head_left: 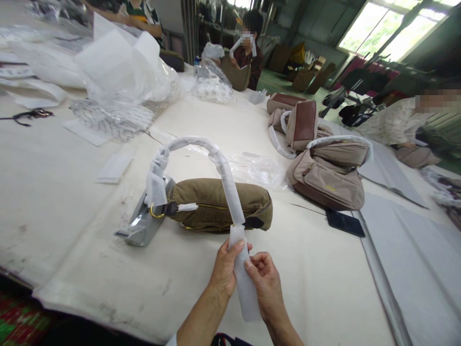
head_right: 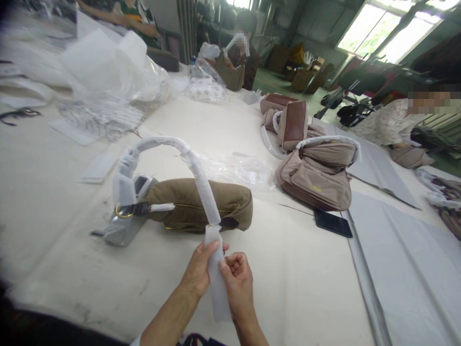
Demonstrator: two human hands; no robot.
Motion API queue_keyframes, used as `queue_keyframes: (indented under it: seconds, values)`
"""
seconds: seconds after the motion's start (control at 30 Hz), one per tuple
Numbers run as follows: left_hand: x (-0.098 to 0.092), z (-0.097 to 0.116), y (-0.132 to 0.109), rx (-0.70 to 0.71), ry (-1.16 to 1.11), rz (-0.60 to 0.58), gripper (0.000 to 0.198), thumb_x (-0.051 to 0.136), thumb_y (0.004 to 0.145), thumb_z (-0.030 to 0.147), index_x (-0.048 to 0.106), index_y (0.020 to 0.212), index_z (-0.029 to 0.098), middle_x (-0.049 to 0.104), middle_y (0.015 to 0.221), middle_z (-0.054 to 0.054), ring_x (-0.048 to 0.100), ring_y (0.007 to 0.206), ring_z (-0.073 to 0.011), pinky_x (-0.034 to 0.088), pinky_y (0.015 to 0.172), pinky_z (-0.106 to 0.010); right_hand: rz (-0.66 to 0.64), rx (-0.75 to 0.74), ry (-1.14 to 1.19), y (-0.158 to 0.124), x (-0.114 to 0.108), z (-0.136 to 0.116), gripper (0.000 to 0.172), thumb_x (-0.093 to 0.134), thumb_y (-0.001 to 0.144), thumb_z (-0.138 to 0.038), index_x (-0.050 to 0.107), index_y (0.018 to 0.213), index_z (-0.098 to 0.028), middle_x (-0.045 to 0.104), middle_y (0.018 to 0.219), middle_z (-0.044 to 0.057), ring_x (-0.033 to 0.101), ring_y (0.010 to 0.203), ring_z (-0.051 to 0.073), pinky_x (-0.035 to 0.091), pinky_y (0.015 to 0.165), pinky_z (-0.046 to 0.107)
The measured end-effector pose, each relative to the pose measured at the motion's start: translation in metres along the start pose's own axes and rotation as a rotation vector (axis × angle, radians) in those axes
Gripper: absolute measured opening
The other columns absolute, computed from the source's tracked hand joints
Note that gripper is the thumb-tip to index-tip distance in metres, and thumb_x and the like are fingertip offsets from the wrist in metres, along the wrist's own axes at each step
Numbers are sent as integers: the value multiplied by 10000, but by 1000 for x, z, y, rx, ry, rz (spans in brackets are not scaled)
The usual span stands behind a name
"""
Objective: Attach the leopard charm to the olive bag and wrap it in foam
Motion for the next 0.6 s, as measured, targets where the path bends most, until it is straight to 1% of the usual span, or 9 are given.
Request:
queue_keyframes:
  seconds: [0.07,0.1,0.17,0.23,0.3,0.37,0.43,0.5,0.6]
  values:
    - [-1,0,0,-11,-26,-14,252,705,663,282,575,805,119,661,718,-59,591,605,-141,474,595,-245,-33,39,59,2,1,0,288,711,684,-316,566,904,-199,640,783,3,568,717,127,445,658,232]
    - [-1,0,0,-18,-33,-24,253,708,664,278,579,811,118,663,722,-62,592,620,-142,476,610,-247,-43,63,78,2,1,1,301,717,680,-309,583,924,-195,646,798,8,571,733,125,445,673,229]
    - [0,1,0,-38,-37,-62,268,716,665,276,590,836,114,669,754,-70,589,632,-136,472,619,-239,-40,100,125,3,2,0,266,731,665,-298,614,876,-186,651,804,7,571,734,117,443,684,219]
    - [0,3,0,-49,-52,-122,308,707,684,316,606,882,103,673,812,-90,595,672,-145,470,645,-241,-19,126,170,4,2,-1,250,747,646,-290,624,836,-185,651,787,-2,565,714,107,441,674,211]
    - [0,5,-1,-61,-105,-179,388,640,734,427,619,922,88,670,857,-111,605,749,-178,470,703,-267,-2,139,187,5,2,-2,253,755,634,-293,629,821,-180,651,784,-3,560,704,103,438,662,205]
    - [-2,6,-2,-71,-174,-227,471,530,785,519,626,946,87,665,890,-119,602,841,-214,458,782,-305,7,142,175,5,2,-4,257,759,628,-300,633,812,-172,651,779,2,556,693,104,436,643,201]
    - [-5,6,-4,-70,-213,-257,476,478,811,532,630,950,103,662,917,-109,591,899,-227,433,840,-324,9,141,165,5,2,-4,262,762,624,-302,636,812,-169,652,773,5,555,681,104,435,630,200]
    - [-8,3,-7,-64,-226,-246,413,507,813,493,630,946,122,661,935,-92,582,936,-229,407,882,-331,7,142,163,5,2,-4,264,761,626,-305,638,817,-170,656,778,7,557,683,103,436,632,200]
    - [-14,-4,-10,-88,-244,-183,354,547,801,454,632,932,136,665,919,-77,573,960,-229,385,907,-334,2,140,159,5,2,-3,257,755,637,-308,637,819,-171,658,781,9,558,687,102,436,640,203]
Point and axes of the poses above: each hand's wrist, its own y-axis towards the middle knuckle, its own x-axis out of the palm, z = x × y, the point moved 3 cm from there along y, towards the middle knuckle
